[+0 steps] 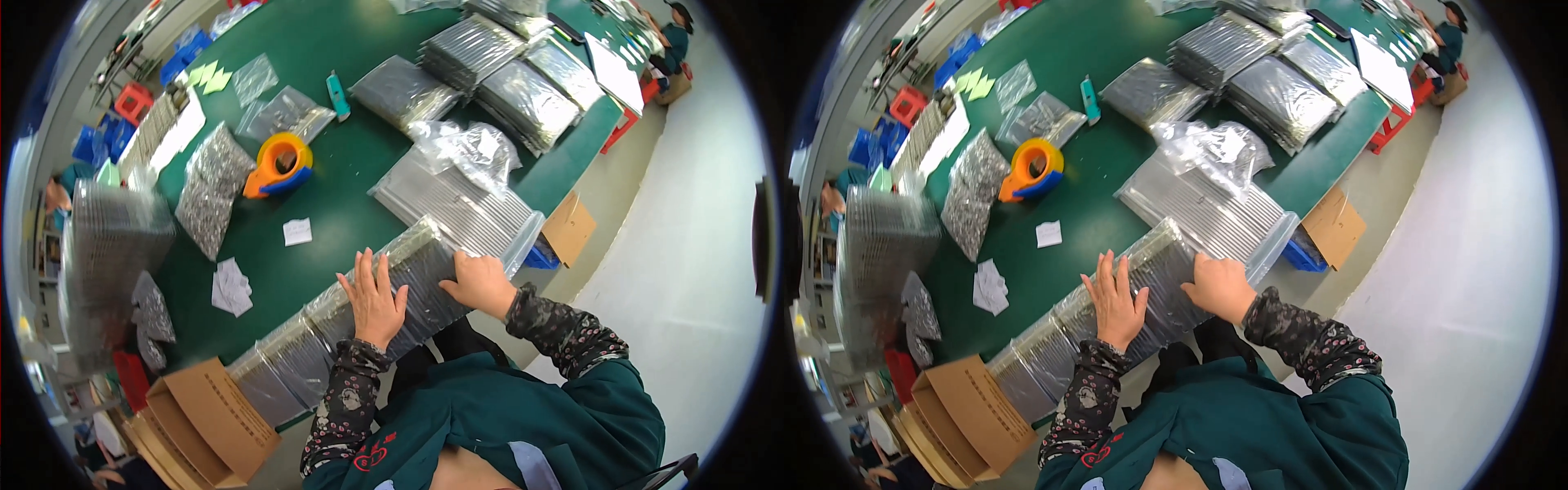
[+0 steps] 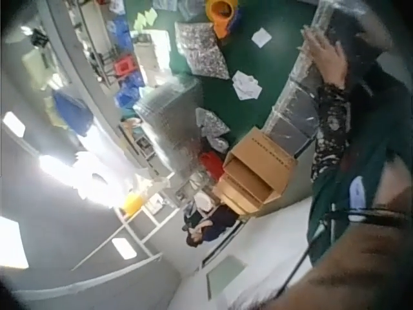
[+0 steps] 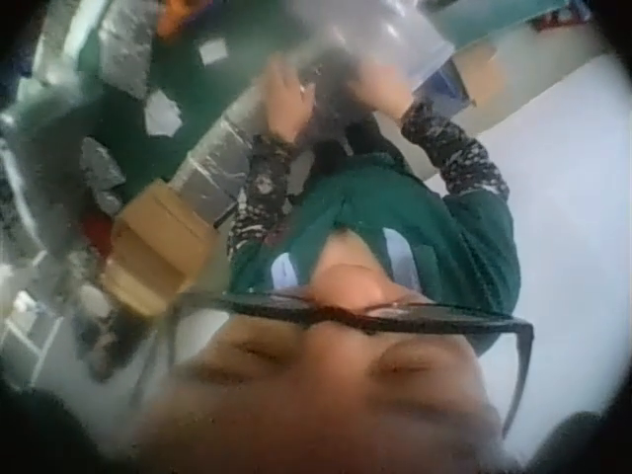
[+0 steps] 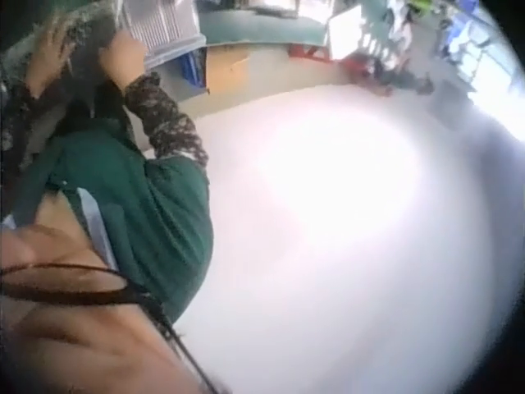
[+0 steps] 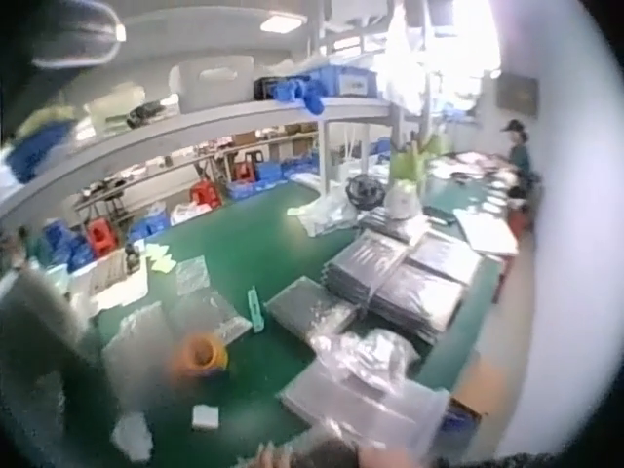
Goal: Assembling a cardboard box, applying packing tape, and filling the box with bagged items.
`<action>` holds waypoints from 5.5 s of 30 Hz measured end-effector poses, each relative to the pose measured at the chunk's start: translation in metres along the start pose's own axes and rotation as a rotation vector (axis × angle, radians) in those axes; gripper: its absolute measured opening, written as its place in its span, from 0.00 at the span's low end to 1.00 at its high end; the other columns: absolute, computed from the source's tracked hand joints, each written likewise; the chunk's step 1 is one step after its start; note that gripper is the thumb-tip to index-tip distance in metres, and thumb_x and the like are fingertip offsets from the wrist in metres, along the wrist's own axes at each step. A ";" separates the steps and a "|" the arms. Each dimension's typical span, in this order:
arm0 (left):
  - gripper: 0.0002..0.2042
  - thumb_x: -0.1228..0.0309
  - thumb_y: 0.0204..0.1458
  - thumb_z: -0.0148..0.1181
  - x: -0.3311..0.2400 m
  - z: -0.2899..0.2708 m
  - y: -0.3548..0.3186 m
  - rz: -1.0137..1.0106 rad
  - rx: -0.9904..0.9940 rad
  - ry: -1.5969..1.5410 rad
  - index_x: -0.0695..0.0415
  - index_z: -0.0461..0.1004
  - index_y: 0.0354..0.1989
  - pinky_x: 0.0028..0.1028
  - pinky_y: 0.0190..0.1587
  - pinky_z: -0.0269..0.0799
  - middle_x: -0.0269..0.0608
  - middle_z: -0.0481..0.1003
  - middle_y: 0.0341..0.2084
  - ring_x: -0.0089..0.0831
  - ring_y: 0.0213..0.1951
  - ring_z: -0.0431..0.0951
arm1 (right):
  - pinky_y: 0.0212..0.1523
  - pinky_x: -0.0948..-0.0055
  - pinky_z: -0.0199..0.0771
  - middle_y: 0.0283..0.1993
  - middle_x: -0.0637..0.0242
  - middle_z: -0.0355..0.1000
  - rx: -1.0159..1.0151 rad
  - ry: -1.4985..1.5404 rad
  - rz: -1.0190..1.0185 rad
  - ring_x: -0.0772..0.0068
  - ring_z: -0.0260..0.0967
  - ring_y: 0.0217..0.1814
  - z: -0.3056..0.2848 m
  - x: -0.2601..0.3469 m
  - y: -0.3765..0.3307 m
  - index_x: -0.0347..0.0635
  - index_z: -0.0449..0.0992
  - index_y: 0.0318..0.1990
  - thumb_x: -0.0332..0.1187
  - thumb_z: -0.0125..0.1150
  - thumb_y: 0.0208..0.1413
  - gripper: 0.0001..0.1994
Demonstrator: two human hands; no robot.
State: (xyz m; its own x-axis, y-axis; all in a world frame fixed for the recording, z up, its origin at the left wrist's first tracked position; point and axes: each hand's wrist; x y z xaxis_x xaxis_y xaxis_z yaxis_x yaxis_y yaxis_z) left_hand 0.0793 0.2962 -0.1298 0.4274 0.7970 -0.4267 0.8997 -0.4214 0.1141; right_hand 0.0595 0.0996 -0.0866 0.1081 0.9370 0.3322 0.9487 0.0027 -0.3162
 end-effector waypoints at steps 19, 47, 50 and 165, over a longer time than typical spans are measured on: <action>0.34 0.48 0.43 0.58 0.000 0.039 0.157 -0.206 0.065 0.080 0.68 0.60 0.46 0.43 0.44 0.61 0.54 0.60 0.40 0.52 0.42 0.63 | 0.51 0.62 0.53 0.44 0.60 0.62 -0.714 0.243 0.286 0.57 0.55 0.50 0.010 -0.124 0.003 0.37 0.67 0.42 0.41 0.63 0.39 0.23; 0.36 0.47 0.36 0.63 -0.052 0.064 0.187 -0.207 0.026 0.016 0.67 0.61 0.45 0.43 0.46 0.60 0.53 0.59 0.42 0.53 0.42 0.61 | 0.11 0.85 0.56 0.18 0.73 0.62 -0.678 1.355 0.589 0.85 0.59 0.13 -0.005 -0.142 -0.006 0.37 0.61 0.35 0.28 0.53 0.53 0.08; 0.36 0.47 0.37 0.63 -0.051 0.068 0.184 -0.171 -0.015 0.009 0.67 0.61 0.46 0.42 0.46 0.60 0.51 0.59 0.42 0.52 0.42 0.61 | 0.11 0.85 0.56 0.18 0.73 0.62 -0.641 1.313 0.562 0.86 0.59 0.13 -0.005 -0.149 -0.006 0.37 0.62 0.34 0.29 0.54 0.52 0.08; 0.08 0.70 0.56 0.48 0.033 -0.123 -0.292 -1.196 -1.117 -1.077 0.62 0.68 0.37 0.19 0.26 0.65 0.33 0.69 0.24 0.18 0.23 0.67 | 0.24 0.77 0.64 0.19 0.61 0.66 0.831 0.580 -0.740 0.78 0.63 0.21 0.087 0.293 -0.062 0.34 0.70 0.29 0.30 0.59 0.47 0.08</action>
State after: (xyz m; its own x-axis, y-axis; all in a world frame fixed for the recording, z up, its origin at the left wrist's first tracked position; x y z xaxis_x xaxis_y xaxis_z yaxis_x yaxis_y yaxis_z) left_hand -0.1581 0.4989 -0.0671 -0.1776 -0.3164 -0.9318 0.4661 0.8069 -0.3629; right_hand 0.0066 0.4041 -0.0466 -0.0545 0.3261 0.9438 0.3865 0.8784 -0.2812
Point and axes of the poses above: each hand's wrist, its own y-axis towards the middle knuckle, its own z-axis out of the palm, x = y × z
